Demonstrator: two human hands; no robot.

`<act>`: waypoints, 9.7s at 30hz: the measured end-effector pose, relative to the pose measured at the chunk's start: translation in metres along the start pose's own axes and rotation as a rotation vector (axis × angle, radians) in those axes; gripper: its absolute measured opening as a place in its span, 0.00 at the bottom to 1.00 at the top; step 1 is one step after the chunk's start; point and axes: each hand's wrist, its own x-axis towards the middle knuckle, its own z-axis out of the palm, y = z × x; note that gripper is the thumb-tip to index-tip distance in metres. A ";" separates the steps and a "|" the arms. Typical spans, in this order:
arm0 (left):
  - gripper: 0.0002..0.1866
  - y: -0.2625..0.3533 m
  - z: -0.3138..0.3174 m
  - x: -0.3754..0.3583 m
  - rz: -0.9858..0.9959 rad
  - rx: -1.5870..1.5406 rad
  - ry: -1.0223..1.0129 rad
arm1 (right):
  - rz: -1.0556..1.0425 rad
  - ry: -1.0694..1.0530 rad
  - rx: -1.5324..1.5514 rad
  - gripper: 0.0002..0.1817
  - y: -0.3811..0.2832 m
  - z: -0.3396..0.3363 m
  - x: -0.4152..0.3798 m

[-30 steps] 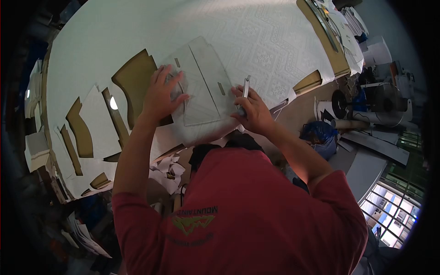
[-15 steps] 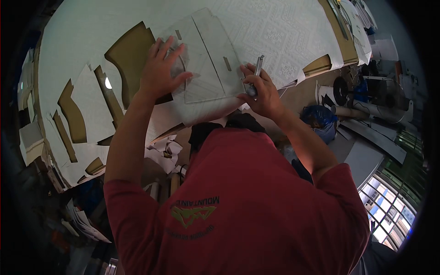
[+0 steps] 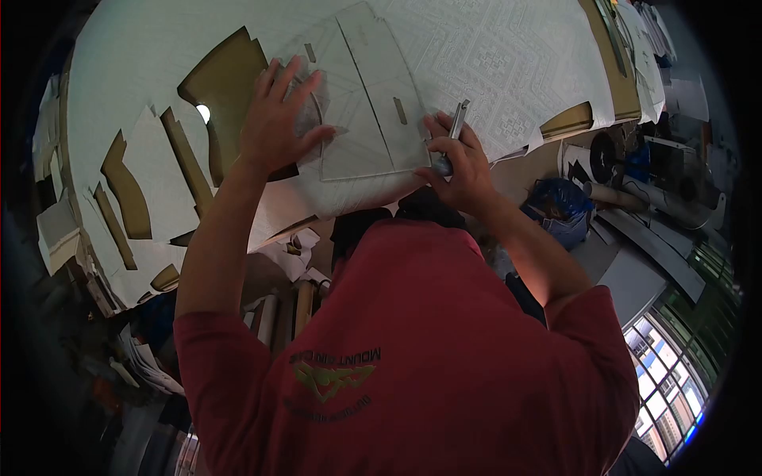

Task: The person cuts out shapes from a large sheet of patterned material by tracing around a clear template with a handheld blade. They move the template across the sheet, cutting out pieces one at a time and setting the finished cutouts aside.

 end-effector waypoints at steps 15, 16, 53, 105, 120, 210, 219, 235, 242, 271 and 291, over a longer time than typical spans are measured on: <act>0.45 0.000 0.000 0.000 -0.009 -0.022 0.003 | -0.005 0.021 -0.009 0.29 0.000 0.001 0.001; 0.45 -0.001 0.000 0.000 -0.015 -0.010 0.000 | -0.002 0.017 -0.012 0.29 0.000 0.001 0.001; 0.44 0.005 0.002 -0.002 -0.041 0.030 0.000 | -0.111 -0.045 -0.010 0.27 -0.003 0.001 0.004; 0.39 0.007 0.002 0.001 -0.011 0.015 0.039 | -0.100 -0.112 -0.051 0.26 -0.005 -0.004 0.005; 0.54 0.071 -0.031 0.065 -0.089 0.075 -0.468 | -0.064 -0.178 -0.124 0.27 -0.023 -0.011 0.014; 0.65 0.102 -0.005 0.088 -0.194 0.261 -0.683 | -0.067 -0.626 0.120 0.08 -0.011 -0.092 0.050; 0.62 0.106 -0.007 0.090 -0.246 0.246 -0.671 | -0.075 -0.336 0.319 0.09 -0.028 -0.010 0.033; 0.65 0.106 -0.011 0.093 -0.253 0.178 -0.719 | -0.037 -0.193 0.315 0.05 -0.087 0.068 0.037; 0.68 0.112 -0.014 0.093 -0.233 0.292 -0.761 | 0.002 -0.313 0.305 0.12 -0.077 0.061 0.016; 0.72 0.073 0.009 0.088 -0.077 0.275 -0.771 | 0.044 -0.248 0.292 0.14 -0.065 0.017 -0.026; 0.75 0.076 0.008 0.089 -0.066 0.352 -0.808 | 0.581 -0.197 0.716 0.12 0.023 -0.156 -0.146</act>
